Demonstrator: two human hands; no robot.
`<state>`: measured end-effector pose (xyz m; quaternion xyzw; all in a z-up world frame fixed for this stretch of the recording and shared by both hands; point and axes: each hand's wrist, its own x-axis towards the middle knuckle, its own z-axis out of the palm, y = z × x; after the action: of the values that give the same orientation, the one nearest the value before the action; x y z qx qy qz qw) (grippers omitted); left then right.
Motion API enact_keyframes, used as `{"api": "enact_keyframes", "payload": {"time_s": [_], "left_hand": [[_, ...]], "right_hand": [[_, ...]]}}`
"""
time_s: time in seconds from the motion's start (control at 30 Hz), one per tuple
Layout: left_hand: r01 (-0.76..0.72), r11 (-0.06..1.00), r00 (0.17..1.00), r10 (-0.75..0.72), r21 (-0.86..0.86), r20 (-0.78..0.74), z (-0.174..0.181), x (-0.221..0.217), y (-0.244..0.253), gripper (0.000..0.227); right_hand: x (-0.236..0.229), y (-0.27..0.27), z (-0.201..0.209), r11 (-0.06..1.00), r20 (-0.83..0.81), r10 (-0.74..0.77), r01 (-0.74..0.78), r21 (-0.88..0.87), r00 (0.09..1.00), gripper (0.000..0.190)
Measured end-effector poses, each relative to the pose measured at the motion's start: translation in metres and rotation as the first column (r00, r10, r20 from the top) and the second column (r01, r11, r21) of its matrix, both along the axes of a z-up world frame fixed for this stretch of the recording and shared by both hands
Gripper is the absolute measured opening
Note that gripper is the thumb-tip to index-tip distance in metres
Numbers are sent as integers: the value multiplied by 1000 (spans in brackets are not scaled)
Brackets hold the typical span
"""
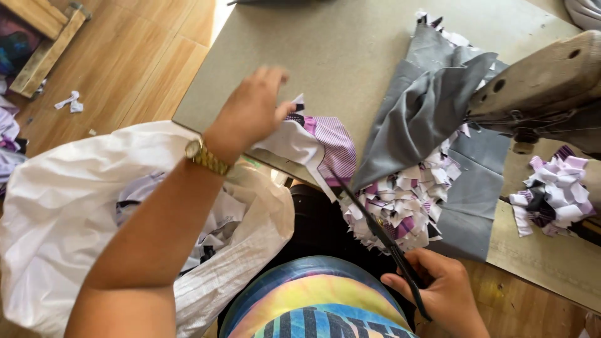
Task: Cutting fabric pieces with scissors and placing the scraps into a collection bag
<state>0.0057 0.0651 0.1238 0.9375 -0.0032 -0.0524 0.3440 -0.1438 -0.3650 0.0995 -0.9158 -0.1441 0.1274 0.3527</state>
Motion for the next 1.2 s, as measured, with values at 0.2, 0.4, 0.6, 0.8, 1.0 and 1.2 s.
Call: {"api": "enact_keyframes", "payload": {"time_s": [0.2, 0.4, 0.6, 0.8, 1.0, 1.2], "left_hand": [[27, 979, 979, -67, 202, 195, -75, -5, 1, 24], [-137, 987, 986, 129, -78, -103, 3, -11, 40, 35], [-290, 887, 861, 78, 359, 503, -24, -35, 54, 49], [141, 953, 888, -242, 269, 391, -77, -86, -27, 39], [111, 963, 896, -204, 247, 394, -85, -83, 7, 56], [-208, 895, 947, 83, 395, 310, -81, -62, 30, 52]], "right_hand": [[20, 40, 23, 912, -473, -408, 372, -172, 781, 34], [48, 74, 51, 922, -526, -387, 311, -230, 758, 47], [58, 88, 54, 926, -445, -365, 269, -266, 818, 54], [64, 92, 49, 916, -479, -400, 330, -228, 781, 46], [66, 100, 49, 911, -504, -411, 326, -252, 760, 45], [66, 102, 42, 941, -473, -336, 271, -202, 814, 52]]}}
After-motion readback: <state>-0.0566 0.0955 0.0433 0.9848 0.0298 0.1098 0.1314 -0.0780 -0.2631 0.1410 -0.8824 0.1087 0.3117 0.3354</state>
